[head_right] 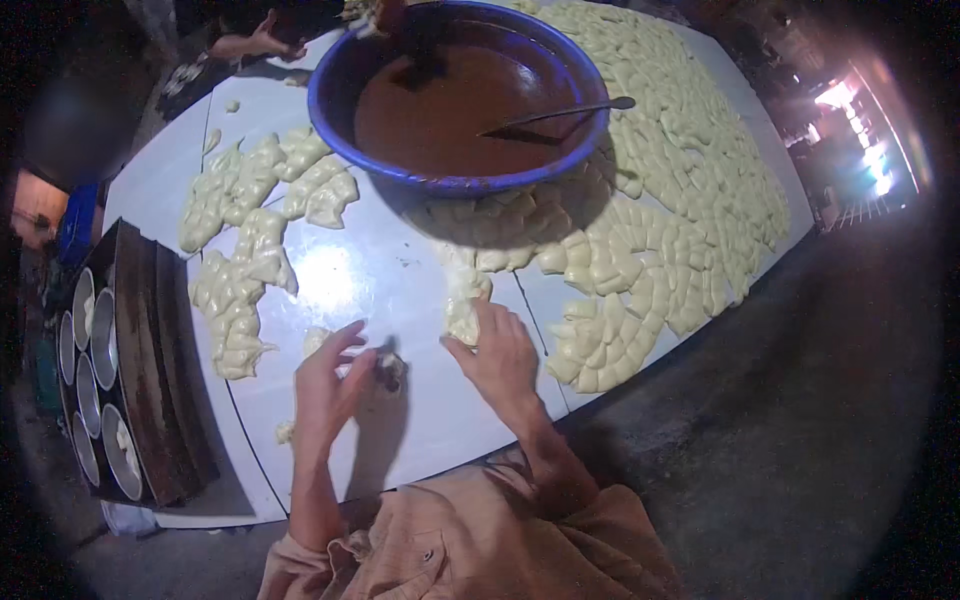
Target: The person takes small pieces of dough from a table, places a chocolate-colored filling in the center from a large bowl, folds the dough over the filling, and places the shaped pieces into round baking tins.
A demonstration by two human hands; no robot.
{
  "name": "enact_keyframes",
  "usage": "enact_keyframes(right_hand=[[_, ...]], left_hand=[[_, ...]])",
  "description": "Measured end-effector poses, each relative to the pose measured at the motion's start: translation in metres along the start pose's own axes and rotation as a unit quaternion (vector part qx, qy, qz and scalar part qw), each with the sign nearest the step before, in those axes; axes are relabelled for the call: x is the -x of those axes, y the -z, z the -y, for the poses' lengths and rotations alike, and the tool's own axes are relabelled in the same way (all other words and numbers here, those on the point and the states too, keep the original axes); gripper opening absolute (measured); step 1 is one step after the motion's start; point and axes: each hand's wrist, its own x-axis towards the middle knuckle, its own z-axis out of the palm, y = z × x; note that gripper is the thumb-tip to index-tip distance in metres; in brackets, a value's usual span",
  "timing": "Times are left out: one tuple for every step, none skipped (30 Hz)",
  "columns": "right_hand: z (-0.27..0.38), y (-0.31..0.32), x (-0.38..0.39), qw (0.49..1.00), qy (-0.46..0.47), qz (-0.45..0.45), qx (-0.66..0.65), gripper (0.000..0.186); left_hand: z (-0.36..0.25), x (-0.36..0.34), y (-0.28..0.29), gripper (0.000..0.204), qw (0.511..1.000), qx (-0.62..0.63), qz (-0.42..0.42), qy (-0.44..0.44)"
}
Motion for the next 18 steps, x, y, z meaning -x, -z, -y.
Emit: enact_keyframes(right_hand=[[-0.004,-0.002,0.001,1.0,-0.006,-0.004,0.0,0.05],[-0.006,-0.004,0.001,0.999,-0.043,0.011,-0.032,0.046],[-0.008,-0.004,0.001,0.995,-0.079,0.027,-0.063,0.043],[-0.014,-0.003,0.001,0.978,-0.132,0.047,-0.155,0.035],[-0.022,0.0,0.002,0.928,-0.213,0.083,-0.295,0.026],[-0.03,0.001,0.004,0.899,-0.248,0.092,-0.349,0.025],[-0.038,0.0,0.005,0.866,-0.283,0.1,-0.4,0.024],[-0.041,0.01,0.003,0.823,-0.309,0.127,-0.459,0.024],[-0.039,0.016,-0.001,0.823,-0.311,0.124,-0.46,0.024],[-0.037,0.023,-0.004,0.829,-0.31,0.112,-0.452,0.025],[-0.036,0.026,-0.006,0.835,-0.31,0.101,-0.444,0.026],[-0.04,0.013,-0.002,0.857,-0.287,0.082,-0.419,0.025],[-0.037,0.014,-0.004,0.856,-0.289,0.079,-0.421,0.025],[-0.032,0.017,-0.009,0.895,-0.254,0.108,-0.35,0.025],[-0.029,0.018,-0.011,0.926,-0.217,0.137,-0.276,0.025],[-0.036,0.009,-0.012,0.886,-0.232,0.135,-0.379,0.022],[-0.043,0.009,-0.008,0.885,-0.231,0.135,-0.38,0.022],[-0.05,0.011,-0.004,0.85,-0.27,0.152,-0.426,0.019]], left_hand=[[-0.012,-0.012,-0.009,0.04,0.998,-0.028,0.025,-0.047],[-0.016,-0.025,-0.023,0.042,0.989,-0.058,0.041,-0.133],[-0.017,-0.038,-0.039,0.044,0.971,-0.086,0.057,-0.217],[-0.02,-0.05,-0.054,0.05,0.957,-0.126,0.097,-0.243],[-0.022,-0.061,-0.068,0.057,0.94,-0.166,0.134,-0.268],[-0.019,-0.069,-0.082,0.057,0.939,-0.169,0.132,-0.267],[-0.013,-0.076,-0.096,0.052,0.923,-0.193,0.137,-0.303],[-0.015,-0.082,-0.103,0.047,0.904,-0.213,0.147,-0.341],[-0.015,-0.086,-0.105,0.047,0.902,-0.214,0.149,-0.343],[-0.019,-0.09,-0.104,0.041,0.908,-0.194,0.146,-0.341],[-0.021,-0.093,-0.104,0.034,0.914,-0.175,0.142,-0.337],[-0.02,-0.095,-0.107,0.025,0.914,-0.184,0.13,-0.337],[-0.019,-0.096,-0.107,0.025,0.913,-0.186,0.133,-0.338],[-0.018,-0.097,-0.106,0.024,0.913,-0.178,0.124,-0.346],[-0.015,-0.097,-0.104,0.022,0.913,-0.169,0.115,-0.353],[-0.013,-0.097,-0.101,0.022,0.914,-0.155,0.121,-0.356],[-0.012,-0.096,-0.102,0.022,0.913,-0.156,0.121,-0.356],[-0.01,-0.096,-0.104,0.02,0.912,-0.162,0.124,-0.356]])
